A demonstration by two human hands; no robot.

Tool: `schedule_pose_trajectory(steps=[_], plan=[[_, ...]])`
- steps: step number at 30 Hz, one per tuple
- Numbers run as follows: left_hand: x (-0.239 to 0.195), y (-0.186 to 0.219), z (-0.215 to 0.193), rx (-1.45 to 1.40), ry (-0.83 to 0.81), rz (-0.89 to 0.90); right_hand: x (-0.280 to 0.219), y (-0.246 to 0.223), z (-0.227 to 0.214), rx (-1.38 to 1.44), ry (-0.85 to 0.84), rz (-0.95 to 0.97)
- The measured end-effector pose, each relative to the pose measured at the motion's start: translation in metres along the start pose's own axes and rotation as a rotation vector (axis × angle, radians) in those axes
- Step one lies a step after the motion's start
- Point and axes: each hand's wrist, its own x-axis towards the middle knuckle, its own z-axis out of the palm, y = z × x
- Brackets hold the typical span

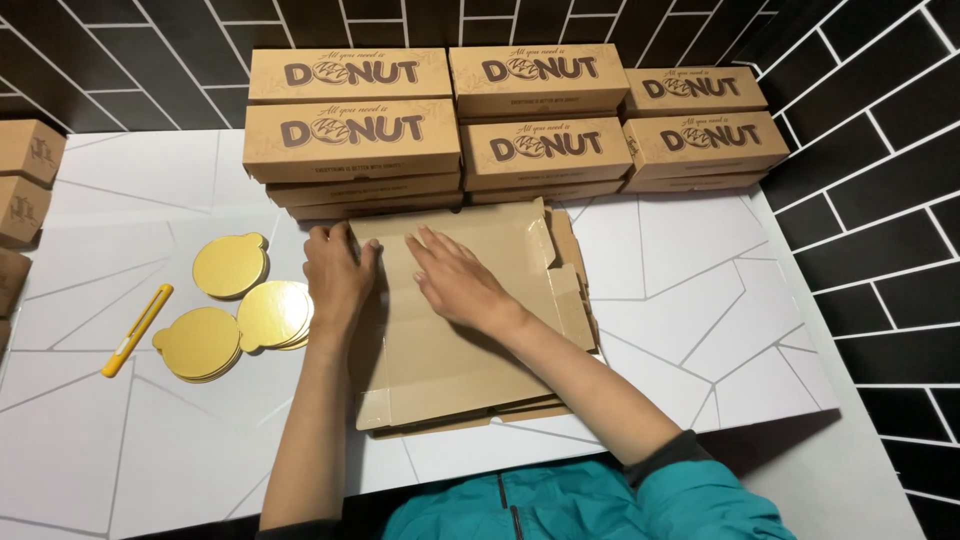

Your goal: The person assembles flat cardboard donut boxes by folding side flaps, tucking tabs, and securing edges. They repeat the process for multiple boxes, stacking completed units on the table.

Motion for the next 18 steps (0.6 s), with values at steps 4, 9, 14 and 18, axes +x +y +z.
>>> schedule_pose_trajectory(steps=[4, 9, 14, 18], plan=[[-0.007, 0.004, 0.005, -0.011, 0.038, -0.011, 0.051, 0.019, 0.038, -0.107, -0.011, -0.053], [-0.016, 0.012, 0.003, -0.02, 0.157, 0.06, 0.056, 0.015, 0.048, -0.245, 0.1, -0.046], [-0.017, 0.012, 0.018, -0.015, 0.051, 0.166, 0.052, 0.014, 0.049, -0.149, 0.101, -0.002], [-0.021, 0.016, 0.019, 0.127, -0.031, 0.224, 0.049, 0.014, 0.048, -0.012, 0.162, 0.021]])
